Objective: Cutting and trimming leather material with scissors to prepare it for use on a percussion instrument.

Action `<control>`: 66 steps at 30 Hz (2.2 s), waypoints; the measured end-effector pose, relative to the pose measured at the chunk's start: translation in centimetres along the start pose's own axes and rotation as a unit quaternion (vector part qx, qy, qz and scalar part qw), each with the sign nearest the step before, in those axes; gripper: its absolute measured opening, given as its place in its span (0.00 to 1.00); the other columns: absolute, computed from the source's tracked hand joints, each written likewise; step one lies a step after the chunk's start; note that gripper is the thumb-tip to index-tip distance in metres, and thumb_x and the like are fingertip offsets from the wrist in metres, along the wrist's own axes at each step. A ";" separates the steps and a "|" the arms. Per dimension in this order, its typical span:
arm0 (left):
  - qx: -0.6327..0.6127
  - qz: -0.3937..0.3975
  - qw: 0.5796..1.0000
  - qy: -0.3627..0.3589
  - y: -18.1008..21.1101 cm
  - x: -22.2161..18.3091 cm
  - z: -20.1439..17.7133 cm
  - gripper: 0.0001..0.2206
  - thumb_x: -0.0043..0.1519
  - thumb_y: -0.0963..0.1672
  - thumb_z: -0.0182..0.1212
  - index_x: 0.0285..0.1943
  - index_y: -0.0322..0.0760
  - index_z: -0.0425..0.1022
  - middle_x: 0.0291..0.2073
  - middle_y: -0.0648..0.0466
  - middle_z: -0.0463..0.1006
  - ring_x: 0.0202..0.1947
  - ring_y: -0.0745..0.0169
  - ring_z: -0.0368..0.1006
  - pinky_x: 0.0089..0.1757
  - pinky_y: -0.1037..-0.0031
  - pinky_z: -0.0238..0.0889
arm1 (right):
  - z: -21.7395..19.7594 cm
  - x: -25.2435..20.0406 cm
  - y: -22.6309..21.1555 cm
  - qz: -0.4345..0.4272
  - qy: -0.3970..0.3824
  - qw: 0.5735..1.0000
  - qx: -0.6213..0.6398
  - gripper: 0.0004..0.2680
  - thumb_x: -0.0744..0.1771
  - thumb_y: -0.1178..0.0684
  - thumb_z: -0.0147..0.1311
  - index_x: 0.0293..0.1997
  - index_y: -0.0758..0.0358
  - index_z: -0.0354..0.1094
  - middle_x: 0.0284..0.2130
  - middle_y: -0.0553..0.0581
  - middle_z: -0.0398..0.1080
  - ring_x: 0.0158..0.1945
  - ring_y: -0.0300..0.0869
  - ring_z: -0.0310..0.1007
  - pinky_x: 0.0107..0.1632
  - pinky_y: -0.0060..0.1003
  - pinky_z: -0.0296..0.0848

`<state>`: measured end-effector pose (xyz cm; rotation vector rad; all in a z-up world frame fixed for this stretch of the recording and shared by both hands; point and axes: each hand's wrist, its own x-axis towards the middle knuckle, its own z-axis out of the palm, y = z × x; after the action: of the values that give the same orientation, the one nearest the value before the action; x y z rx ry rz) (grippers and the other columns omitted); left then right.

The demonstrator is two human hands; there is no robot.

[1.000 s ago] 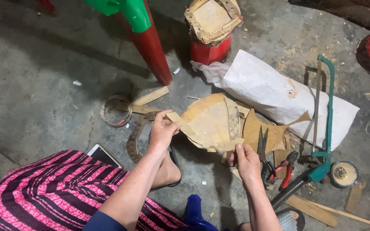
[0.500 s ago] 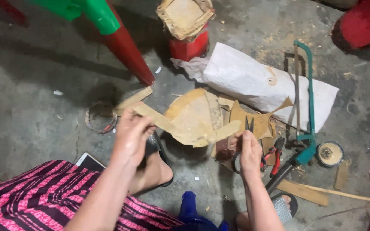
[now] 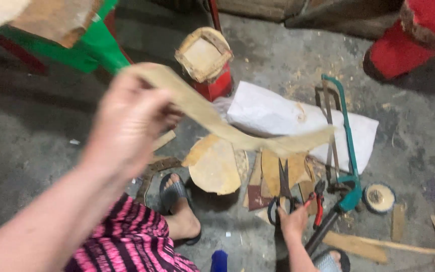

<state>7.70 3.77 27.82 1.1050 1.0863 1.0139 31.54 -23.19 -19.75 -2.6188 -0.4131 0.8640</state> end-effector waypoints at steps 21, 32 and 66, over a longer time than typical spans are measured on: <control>-0.072 -0.033 0.997 -0.020 -1.5 3.7 11.2 0.06 0.57 0.42 0.62 0.36 0.35 0.71 0.26 0.49 0.76 0.28 0.60 0.76 0.35 0.73 0.70 | -13.7 -8.7 -14.2 -0.037 -0.235 0.831 0.503 0.11 0.70 0.51 0.43 0.51 0.69 0.63 0.18 0.61 0.53 0.21 0.47 0.51 0.26 0.38 0.51; -0.007 -0.027 0.996 -0.080 -1.4 0.7 10.6 0.06 0.62 0.41 0.60 0.42 0.31 0.72 0.33 0.47 0.80 0.36 0.58 0.79 0.43 0.72 0.75 | -19.1 -13.9 -16.1 -0.217 -0.253 0.855 0.398 0.30 0.57 0.32 0.56 0.55 0.67 0.64 0.30 0.61 0.67 0.34 0.46 0.68 0.41 0.40 0.67; -0.034 -0.067 0.990 -0.116 -9.2 -1.7 13.0 0.08 0.65 0.43 0.61 0.37 0.39 0.66 0.21 0.56 0.73 0.23 0.70 0.68 0.30 0.76 0.66 | -19.0 -13.2 -14.8 -0.248 -0.256 0.834 0.421 0.37 0.53 0.28 0.60 0.62 0.63 0.60 0.36 0.59 0.68 0.38 0.43 0.64 0.43 0.38 0.61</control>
<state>20.89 -1.50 20.43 1.0523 0.9184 0.7893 30.63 -19.43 7.47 -1.3665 -0.6274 1.1922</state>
